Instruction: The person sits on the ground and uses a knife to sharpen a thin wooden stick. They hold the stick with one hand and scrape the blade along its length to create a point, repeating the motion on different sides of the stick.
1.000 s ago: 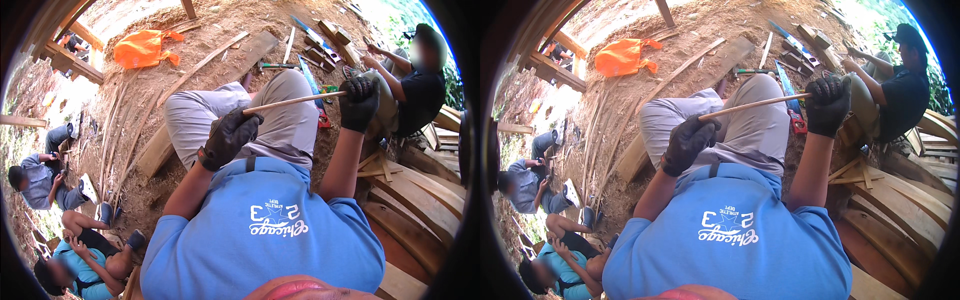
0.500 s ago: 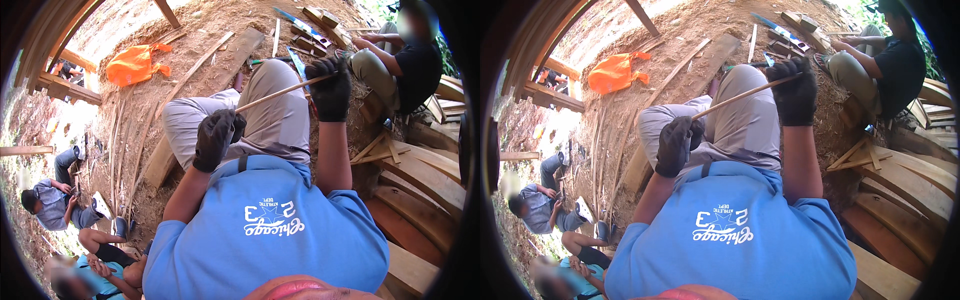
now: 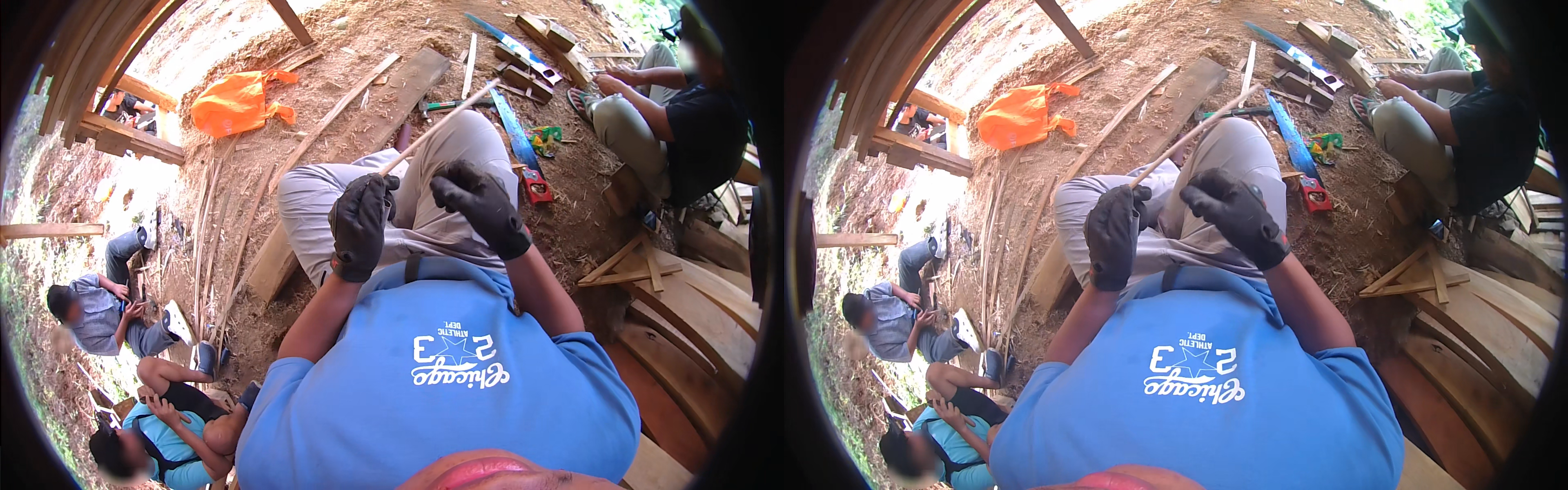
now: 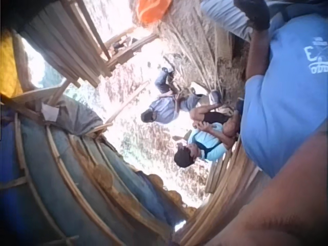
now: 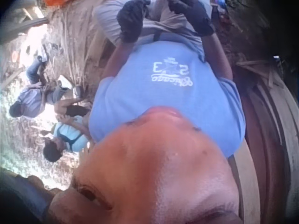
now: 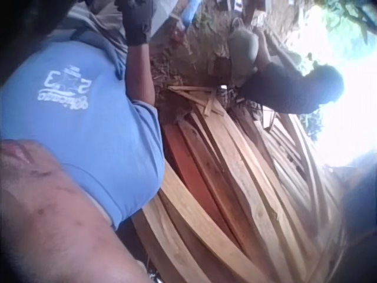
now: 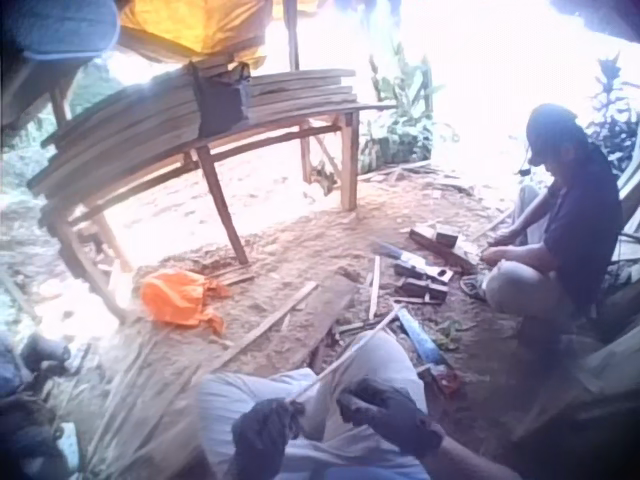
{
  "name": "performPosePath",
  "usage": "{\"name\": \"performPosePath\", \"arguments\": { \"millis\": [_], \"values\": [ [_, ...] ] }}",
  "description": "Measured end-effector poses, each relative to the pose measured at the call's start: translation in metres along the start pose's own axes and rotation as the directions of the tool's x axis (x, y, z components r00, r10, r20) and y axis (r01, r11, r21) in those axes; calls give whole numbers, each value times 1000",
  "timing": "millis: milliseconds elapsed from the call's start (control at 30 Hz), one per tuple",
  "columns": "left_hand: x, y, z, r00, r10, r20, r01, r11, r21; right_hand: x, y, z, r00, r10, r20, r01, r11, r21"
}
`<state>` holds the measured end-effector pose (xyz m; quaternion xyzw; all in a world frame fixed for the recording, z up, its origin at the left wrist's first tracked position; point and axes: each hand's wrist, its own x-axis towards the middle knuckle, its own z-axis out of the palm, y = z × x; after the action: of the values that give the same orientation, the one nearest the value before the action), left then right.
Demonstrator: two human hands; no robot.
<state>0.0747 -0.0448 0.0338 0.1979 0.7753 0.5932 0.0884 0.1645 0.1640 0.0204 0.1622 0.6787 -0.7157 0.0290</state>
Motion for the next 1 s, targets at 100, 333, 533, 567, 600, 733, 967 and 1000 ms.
{"name": "performPosePath", "arguments": {
  "millis": [100, 333, 533, 567, 600, 733, 967, 1000],
  "values": [
    [11, -30, 7, 959, -277, 65, 269, 810, -522, 2, -9, 18, 985, -120, 127, 142, 973, -181],
    [31, -79, 25, 978, 206, 31, -203, 905, 373, 36, -28, 37, 976, -206, 69, 217, 903, -371],
    [44, -92, 33, 973, 231, -11, -211, 903, 374, 72, 1, 38, 929, -355, 104, 363, 819, -444],
    [44, -97, 34, 953, 302, -24, -259, 852, 456, 75, 2, 36, 937, -327, 124, 346, 816, -464],
    [43, -102, 34, 956, 293, -20, -252, 852, 459, 78, 1, 35, 939, -316, 133, 342, 824, -451],
    [46, -107, 34, 1000, 2, 1, -2, 959, 284, 82, 3, 30, 901, -417, 117, 426, 806, -411],
    [60, -97, 35, 998, -47, -50, 57, 974, 221, 89, 16, 29, 814, -574, 93, 562, 736, -376],
    [62, -95, 33, 991, -125, -55, 132, 983, 130, 89, 20, 28, 837, -540, 91, 529, 753, -391]
  ]
}}
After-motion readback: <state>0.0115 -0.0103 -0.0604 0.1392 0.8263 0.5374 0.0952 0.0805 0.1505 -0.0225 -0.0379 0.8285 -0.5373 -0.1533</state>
